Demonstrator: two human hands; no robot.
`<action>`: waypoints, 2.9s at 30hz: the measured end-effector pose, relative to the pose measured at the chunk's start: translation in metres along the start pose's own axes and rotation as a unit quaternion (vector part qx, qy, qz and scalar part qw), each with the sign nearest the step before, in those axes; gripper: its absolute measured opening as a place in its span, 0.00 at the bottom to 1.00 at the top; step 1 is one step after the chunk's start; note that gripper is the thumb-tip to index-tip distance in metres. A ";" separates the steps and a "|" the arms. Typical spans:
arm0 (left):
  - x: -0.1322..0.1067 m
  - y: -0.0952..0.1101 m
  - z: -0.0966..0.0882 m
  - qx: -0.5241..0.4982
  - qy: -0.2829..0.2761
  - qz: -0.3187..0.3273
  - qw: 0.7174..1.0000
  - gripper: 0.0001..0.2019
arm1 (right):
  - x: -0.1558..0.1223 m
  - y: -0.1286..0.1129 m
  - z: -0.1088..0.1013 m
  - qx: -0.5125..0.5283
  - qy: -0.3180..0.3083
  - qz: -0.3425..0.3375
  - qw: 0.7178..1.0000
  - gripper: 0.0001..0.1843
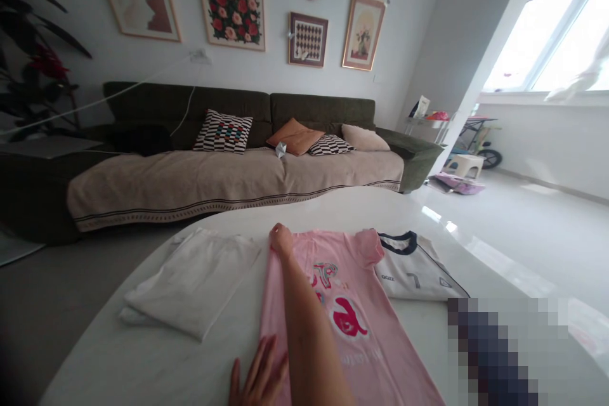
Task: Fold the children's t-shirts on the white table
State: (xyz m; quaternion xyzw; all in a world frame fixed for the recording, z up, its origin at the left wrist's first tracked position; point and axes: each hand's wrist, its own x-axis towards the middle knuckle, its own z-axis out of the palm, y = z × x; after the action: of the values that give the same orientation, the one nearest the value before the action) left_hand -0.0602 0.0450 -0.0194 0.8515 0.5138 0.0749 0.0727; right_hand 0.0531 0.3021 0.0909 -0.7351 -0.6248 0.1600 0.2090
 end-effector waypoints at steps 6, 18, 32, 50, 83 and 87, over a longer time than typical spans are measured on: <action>0.001 0.010 -0.012 -0.006 -0.009 -0.021 1.000 0.34 | -0.048 -0.002 0.002 -0.011 0.065 -0.054 0.996 0.24; -0.011 0.014 -0.058 -0.059 -0.063 0.032 0.996 0.30 | -0.108 0.046 0.012 -0.072 -0.017 -0.087 0.993 0.33; -0.014 0.021 -0.061 -0.061 -0.023 0.023 0.998 0.28 | -0.130 0.186 -0.138 -0.103 0.196 0.242 0.945 0.19; -0.014 0.018 -0.062 -0.046 -0.037 0.027 0.998 0.27 | -0.142 0.076 -0.031 -0.119 0.095 -0.027 0.988 0.22; -0.063 0.022 -0.075 -0.045 -0.039 0.119 0.991 0.31 | -0.336 0.135 -0.061 -0.075 0.057 -0.126 0.988 0.28; -0.051 0.015 -0.067 -0.063 0.018 0.096 0.993 0.25 | -0.338 0.140 -0.031 -0.088 0.005 -0.090 0.992 0.35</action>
State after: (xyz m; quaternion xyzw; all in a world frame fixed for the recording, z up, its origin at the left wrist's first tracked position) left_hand -0.0845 -0.0042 0.0468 0.8890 0.4255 0.1289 0.1100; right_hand 0.1308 -0.0529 0.0384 -0.6921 -0.6990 0.0810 0.1607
